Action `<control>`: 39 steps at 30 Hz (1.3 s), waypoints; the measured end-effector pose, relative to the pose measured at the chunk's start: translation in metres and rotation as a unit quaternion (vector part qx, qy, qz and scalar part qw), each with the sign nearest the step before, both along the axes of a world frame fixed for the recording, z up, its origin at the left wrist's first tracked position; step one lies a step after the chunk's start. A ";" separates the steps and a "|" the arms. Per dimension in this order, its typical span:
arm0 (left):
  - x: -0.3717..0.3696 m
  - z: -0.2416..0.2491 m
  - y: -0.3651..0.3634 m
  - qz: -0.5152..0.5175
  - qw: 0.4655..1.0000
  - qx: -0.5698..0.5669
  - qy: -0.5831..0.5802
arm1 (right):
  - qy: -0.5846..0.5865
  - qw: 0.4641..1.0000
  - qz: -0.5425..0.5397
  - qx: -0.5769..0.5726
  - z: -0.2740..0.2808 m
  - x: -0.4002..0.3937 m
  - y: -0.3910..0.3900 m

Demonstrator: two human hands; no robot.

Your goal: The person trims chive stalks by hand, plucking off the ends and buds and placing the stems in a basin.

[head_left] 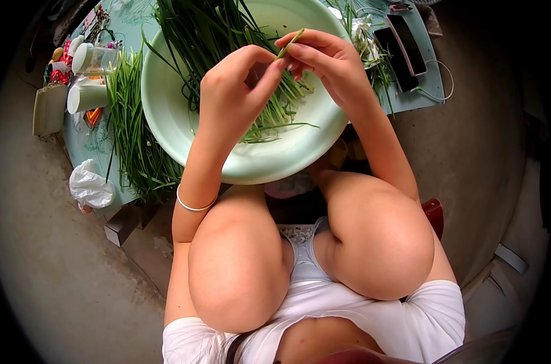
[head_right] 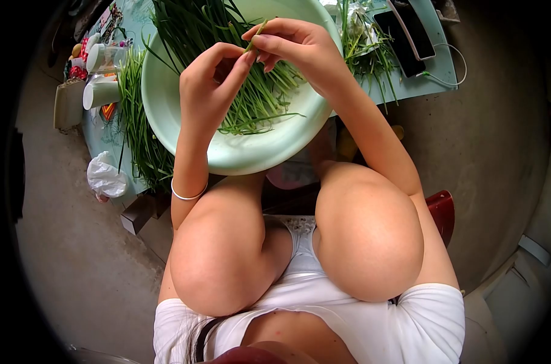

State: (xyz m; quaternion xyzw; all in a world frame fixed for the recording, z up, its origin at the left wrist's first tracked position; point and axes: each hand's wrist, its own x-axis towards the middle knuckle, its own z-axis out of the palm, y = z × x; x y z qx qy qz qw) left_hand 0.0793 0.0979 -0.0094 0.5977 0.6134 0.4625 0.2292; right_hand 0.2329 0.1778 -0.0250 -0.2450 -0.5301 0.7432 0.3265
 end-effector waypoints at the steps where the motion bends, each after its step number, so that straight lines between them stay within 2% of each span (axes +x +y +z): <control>1: 0.000 0.000 0.000 -0.002 1.000 0.001 -0.003 | -0.005 1.000 0.001 0.008 -0.001 0.000 0.001; 11: -0.001 0.001 -0.001 0.000 1.000 -0.013 0.015 | 0.050 0.997 0.021 -0.048 -0.003 0.001 0.004; 16: -0.001 0.003 -0.001 0.006 0.999 -0.021 0.029 | 0.036 0.998 -0.035 -0.025 -0.005 0.000 0.003; 23: -0.001 0.002 -0.001 0.005 0.999 -0.014 0.052 | 0.028 0.998 -0.059 -0.005 -0.008 0.001 0.004; 25: -0.001 0.002 -0.001 0.002 0.998 -0.017 0.058 | 0.014 0.997 -0.066 0.032 -0.007 0.000 0.002; 32: -0.001 0.003 -0.001 -0.003 0.999 -0.034 0.019 | 0.023 0.990 -0.138 0.001 -0.008 0.003 0.004; 36: -0.004 -0.003 -0.001 -0.023 0.996 -0.048 -0.077 | 0.083 0.972 -0.218 -0.009 -0.003 0.006 0.007; 39: -0.003 0.002 -0.002 -0.044 0.983 -0.070 -0.162 | 0.309 0.947 -0.046 -0.073 -0.020 0.022 0.020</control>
